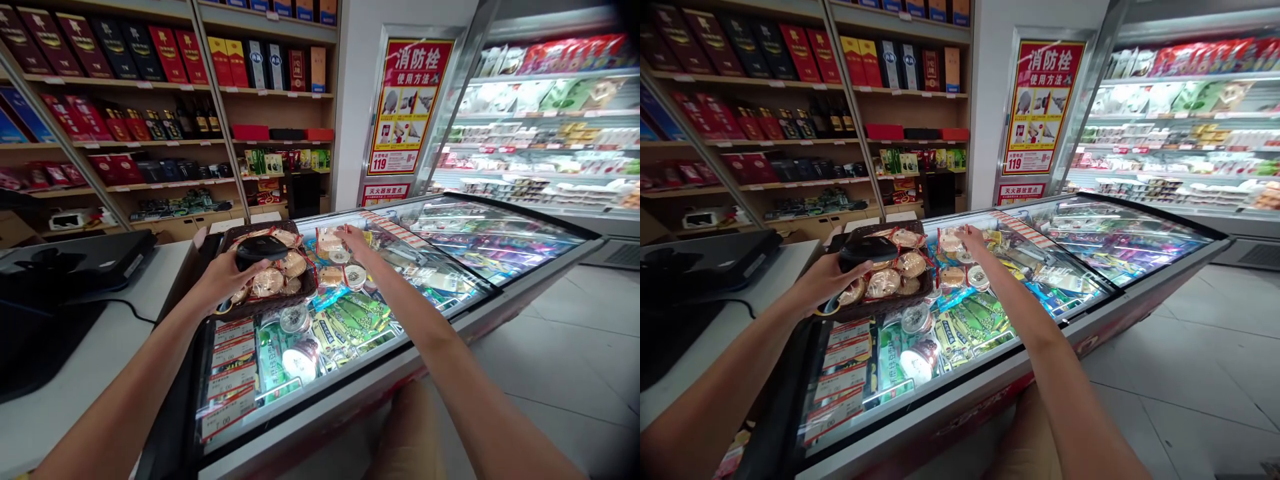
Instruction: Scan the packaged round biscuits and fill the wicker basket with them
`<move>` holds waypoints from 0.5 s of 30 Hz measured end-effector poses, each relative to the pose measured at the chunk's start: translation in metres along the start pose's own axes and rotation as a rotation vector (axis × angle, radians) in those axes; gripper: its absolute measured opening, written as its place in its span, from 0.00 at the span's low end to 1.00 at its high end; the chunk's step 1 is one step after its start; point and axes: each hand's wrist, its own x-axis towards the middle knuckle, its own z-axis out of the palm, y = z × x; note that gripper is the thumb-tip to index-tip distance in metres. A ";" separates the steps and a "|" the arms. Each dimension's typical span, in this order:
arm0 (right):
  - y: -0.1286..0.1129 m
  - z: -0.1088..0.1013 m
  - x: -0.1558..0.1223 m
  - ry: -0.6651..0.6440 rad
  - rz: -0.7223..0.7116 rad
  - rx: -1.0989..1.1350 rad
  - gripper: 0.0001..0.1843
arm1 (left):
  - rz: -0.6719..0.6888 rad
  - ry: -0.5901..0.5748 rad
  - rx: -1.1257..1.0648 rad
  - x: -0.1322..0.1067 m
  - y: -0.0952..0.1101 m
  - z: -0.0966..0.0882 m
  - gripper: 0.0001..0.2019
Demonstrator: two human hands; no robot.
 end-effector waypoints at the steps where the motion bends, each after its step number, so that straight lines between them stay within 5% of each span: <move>1: -0.011 -0.002 -0.007 -0.031 -0.033 0.041 0.15 | 0.031 -0.003 -0.004 -0.002 0.004 0.001 0.28; 8: -0.063 0.007 -0.062 -0.211 -0.141 0.041 0.20 | 0.190 0.041 0.014 -0.016 0.031 0.008 0.24; 15: -0.072 0.019 -0.080 -0.249 -0.203 0.022 0.19 | 0.128 0.060 0.079 -0.024 0.034 0.007 0.25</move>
